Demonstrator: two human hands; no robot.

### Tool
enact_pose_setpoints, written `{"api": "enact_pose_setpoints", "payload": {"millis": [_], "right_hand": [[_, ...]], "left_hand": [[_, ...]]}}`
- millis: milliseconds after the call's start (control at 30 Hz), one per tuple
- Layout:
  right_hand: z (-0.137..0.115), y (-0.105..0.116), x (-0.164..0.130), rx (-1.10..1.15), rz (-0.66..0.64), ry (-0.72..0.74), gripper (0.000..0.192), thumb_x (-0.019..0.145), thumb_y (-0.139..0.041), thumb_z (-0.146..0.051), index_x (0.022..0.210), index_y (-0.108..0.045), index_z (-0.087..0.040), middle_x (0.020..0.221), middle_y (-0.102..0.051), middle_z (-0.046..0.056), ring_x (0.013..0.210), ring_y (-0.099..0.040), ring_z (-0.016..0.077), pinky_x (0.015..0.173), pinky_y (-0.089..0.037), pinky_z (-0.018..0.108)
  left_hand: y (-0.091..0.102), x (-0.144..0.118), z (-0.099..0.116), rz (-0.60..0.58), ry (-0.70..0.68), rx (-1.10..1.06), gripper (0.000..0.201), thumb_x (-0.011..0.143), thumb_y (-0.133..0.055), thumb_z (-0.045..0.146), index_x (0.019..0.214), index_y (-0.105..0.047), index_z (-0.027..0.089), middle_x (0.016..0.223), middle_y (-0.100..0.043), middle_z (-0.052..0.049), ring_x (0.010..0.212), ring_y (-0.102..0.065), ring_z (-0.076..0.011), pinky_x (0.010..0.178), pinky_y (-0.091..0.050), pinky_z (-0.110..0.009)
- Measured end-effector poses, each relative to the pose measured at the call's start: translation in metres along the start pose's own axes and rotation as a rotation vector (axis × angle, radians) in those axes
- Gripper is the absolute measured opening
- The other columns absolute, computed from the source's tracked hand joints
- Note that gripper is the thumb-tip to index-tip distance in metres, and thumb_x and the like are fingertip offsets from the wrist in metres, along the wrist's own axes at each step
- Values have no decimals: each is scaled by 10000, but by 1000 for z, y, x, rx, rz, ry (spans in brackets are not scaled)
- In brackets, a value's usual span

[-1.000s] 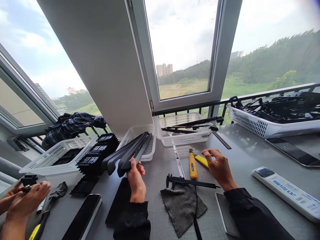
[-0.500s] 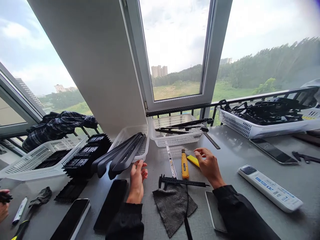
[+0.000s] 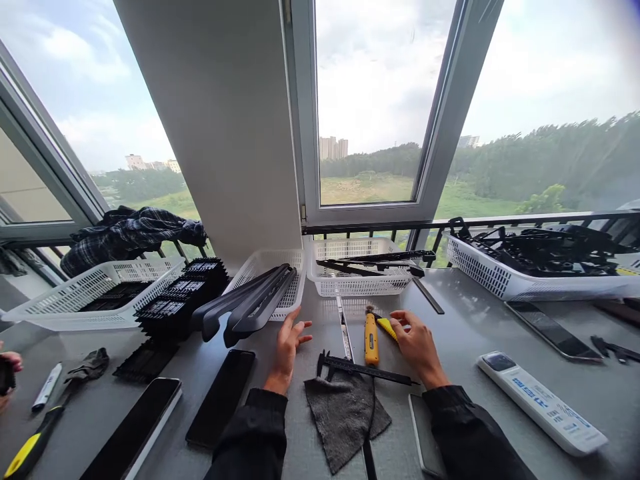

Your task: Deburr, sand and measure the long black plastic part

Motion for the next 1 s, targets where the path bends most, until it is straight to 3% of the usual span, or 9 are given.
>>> {"api": "enact_pose_setpoints", "payload": {"millis": [167,333,567,700,800,1000], "right_hand": [[-2,-1,-1,-2,-30,-13,418,866,-532,-557,957,-746,-210,940,-798,120,828,-737,299,757,-565,425],[-5,-4,-3,-1,-79,-2,397,862,-551,-563,927,-752,-226,959,-807,109,837,-736,305,788,-562,445],[-10,-3,-6,38,-90,8,360,857,-589,-548,928,-766,-243,942,-810,95,893,-748,319,829,-564,457],[-8,2,-3,78,-34,-22,367,846,-613,-540,989,-755,-234,1038,-813,111,946,-754,321,852,-579,463],[-2,9,2,131,37,-63,475,839,-625,-554,1157,-705,-211,1108,-801,132,990,-756,316,838,-597,439],[17,34,44,214,177,-269,774,844,-647,-579,1463,-454,-157,1035,-788,128,765,-760,269,593,-586,356]], "left_hand": [[-1,-2,9,-152,35,-164,460,908,-723,384,1350,-728,257,1692,-476,-105,1303,-647,-314,907,-590,-371],[-5,-2,12,-238,100,-169,519,908,-712,357,1419,-691,274,1732,-415,-104,1246,-674,-327,897,-573,-405],[-14,-8,6,-310,142,-97,601,894,-731,395,1463,-637,228,1517,-638,-185,1045,-729,-275,830,-563,-385],[-17,-9,-4,-328,85,-21,558,878,-743,446,1364,-683,178,1226,-765,-179,904,-717,-243,787,-547,-370],[-20,-11,-14,-333,30,67,507,856,-758,448,1280,-725,174,1048,-786,-136,851,-698,-235,766,-522,-355],[-35,-25,-25,-437,-110,509,345,852,-731,272,1192,-785,239,973,-803,-76,898,-712,-274,870,-499,-399]]}}
Point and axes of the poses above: each hand's wrist, its own x-axis towards the middle knuckle, its own y-axis out of the back of the hand, z = x × y, the point moved 4 cm from there along x, towards the middle knuckle
